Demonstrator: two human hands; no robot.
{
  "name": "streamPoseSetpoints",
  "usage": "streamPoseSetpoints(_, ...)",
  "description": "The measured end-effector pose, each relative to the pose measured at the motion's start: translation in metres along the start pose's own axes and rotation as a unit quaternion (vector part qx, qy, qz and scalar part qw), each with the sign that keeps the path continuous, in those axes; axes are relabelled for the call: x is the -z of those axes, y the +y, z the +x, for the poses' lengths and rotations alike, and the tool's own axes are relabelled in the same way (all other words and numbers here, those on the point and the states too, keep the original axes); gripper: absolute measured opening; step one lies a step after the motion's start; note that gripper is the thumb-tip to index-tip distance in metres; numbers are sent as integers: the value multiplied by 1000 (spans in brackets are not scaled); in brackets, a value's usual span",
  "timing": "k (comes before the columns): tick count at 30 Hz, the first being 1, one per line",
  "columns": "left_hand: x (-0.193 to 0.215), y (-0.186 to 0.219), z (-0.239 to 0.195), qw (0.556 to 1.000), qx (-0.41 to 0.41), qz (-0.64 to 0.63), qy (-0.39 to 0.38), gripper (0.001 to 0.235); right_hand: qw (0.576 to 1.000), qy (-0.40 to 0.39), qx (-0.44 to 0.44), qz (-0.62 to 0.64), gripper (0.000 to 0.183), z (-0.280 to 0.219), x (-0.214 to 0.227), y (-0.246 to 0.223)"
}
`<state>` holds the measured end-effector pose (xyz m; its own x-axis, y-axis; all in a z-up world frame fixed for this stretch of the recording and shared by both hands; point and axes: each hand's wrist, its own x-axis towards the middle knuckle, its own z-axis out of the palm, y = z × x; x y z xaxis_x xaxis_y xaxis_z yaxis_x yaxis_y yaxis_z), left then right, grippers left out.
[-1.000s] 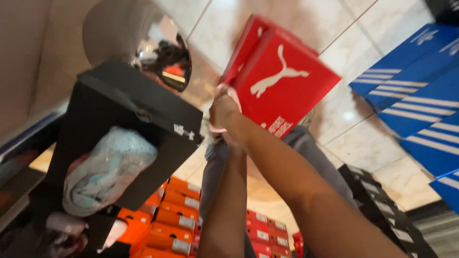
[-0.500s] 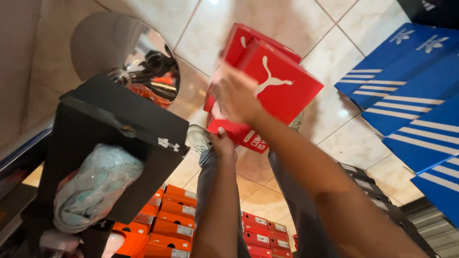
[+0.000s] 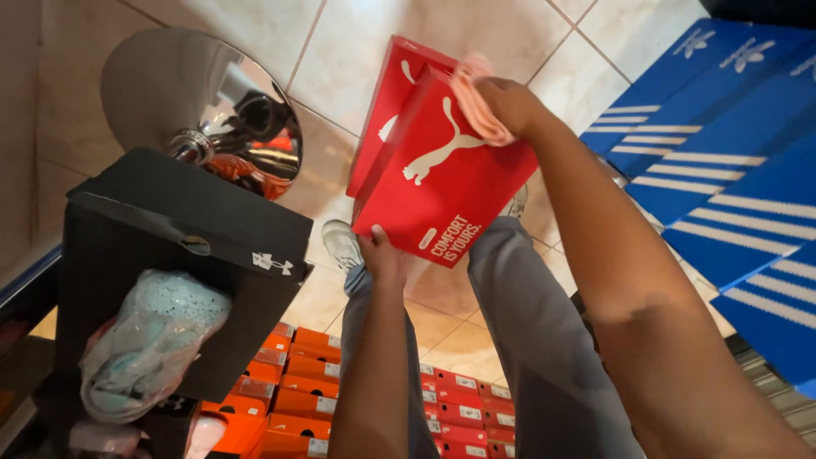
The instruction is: Opening shoe boxes to inspect contents and rearranging them within a storage area.
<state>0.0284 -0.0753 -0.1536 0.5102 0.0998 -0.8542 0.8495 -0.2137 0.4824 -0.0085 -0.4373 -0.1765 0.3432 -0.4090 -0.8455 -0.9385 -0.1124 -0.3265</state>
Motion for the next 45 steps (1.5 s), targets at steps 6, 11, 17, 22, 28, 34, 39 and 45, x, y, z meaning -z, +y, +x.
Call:
streamPoseSetpoints(6,-7,22,-17,999,43,-9,7,50,959,209,-90,170,50,-98,-26,62)
streamPoseSetpoints(11,-4,13,-7,999,-7,42,2,57,623,330,-82,704,51,-79,-144,86)
streamPoseSetpoints(17,-6,-8,10,999,-29,-1,16,56,929,365,29,50,55,-111,-308,119)
streamPoseSetpoints(22,24,-25,50,951,-250,184,-5,90,861,472,32,-186,47,-106,-372,163)
streamPoseSetpoints(28,18,67,0,734,-340,570,-145,82,848,495,-20,189,38,-103,-371,170)
streamPoseSetpoints(34,-7,74,18,776,-320,515,-174,83,704,429,-77,561,29,-58,-362,179)
streamPoseSetpoints(39,-47,75,5,796,-287,496,-195,85,520,360,-108,767,24,-22,-353,149)
streamPoseSetpoints(45,-56,87,0,790,-274,519,-177,86,531,297,-173,775,29,-27,-379,24)
